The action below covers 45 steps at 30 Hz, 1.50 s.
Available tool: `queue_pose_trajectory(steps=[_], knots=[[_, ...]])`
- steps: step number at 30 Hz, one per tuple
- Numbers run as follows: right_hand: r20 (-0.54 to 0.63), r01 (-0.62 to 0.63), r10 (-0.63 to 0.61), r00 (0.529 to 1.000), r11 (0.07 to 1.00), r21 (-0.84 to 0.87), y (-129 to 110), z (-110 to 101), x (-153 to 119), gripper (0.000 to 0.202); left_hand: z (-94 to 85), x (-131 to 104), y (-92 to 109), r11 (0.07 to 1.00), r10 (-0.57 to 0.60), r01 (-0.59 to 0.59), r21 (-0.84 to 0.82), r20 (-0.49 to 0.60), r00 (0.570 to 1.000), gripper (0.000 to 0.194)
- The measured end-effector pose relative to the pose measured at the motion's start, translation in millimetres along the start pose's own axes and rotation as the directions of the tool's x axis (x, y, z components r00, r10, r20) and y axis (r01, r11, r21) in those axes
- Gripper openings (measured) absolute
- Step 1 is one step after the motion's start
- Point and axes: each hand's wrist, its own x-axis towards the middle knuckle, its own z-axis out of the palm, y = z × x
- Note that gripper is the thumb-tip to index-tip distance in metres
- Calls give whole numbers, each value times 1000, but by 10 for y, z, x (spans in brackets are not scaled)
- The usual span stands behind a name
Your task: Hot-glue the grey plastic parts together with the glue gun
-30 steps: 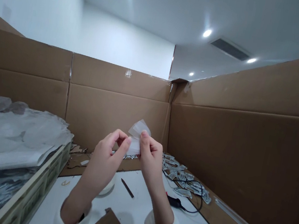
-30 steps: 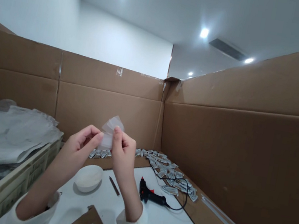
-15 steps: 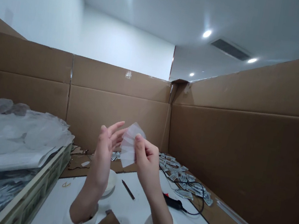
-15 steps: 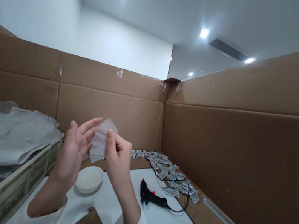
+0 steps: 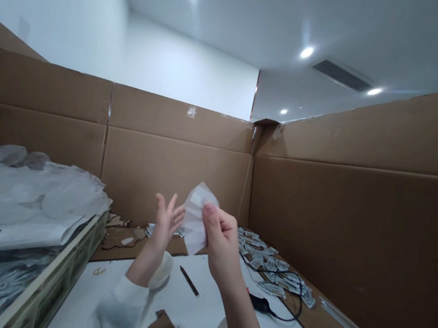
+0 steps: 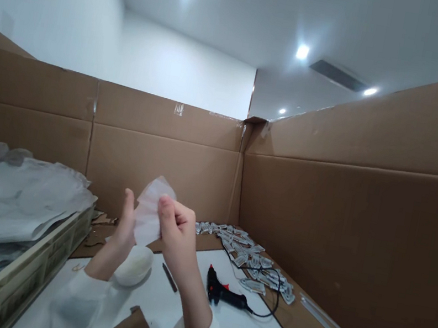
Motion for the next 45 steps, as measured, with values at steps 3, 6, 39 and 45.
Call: queue_pose_trajectory(steps=[3,6,39,45], knots=[[79,17,-3,997,984,-177,209,-49,84,51,14,-119,215,978,-84,104,-180,115,990,85],[13,32,-29,999,935,-352,430,-88,176,48,133,-372,567,934,320,-314,-172,5,947,71],[-134,42,-72,988,976,-214,192,98,14,47,161,-204,197,906,246,-136,401,-238,940,49],[58,23,-17,998,993,-117,188,91,20,47,152,-174,195,915,311,-230,332,-216,926,49]])
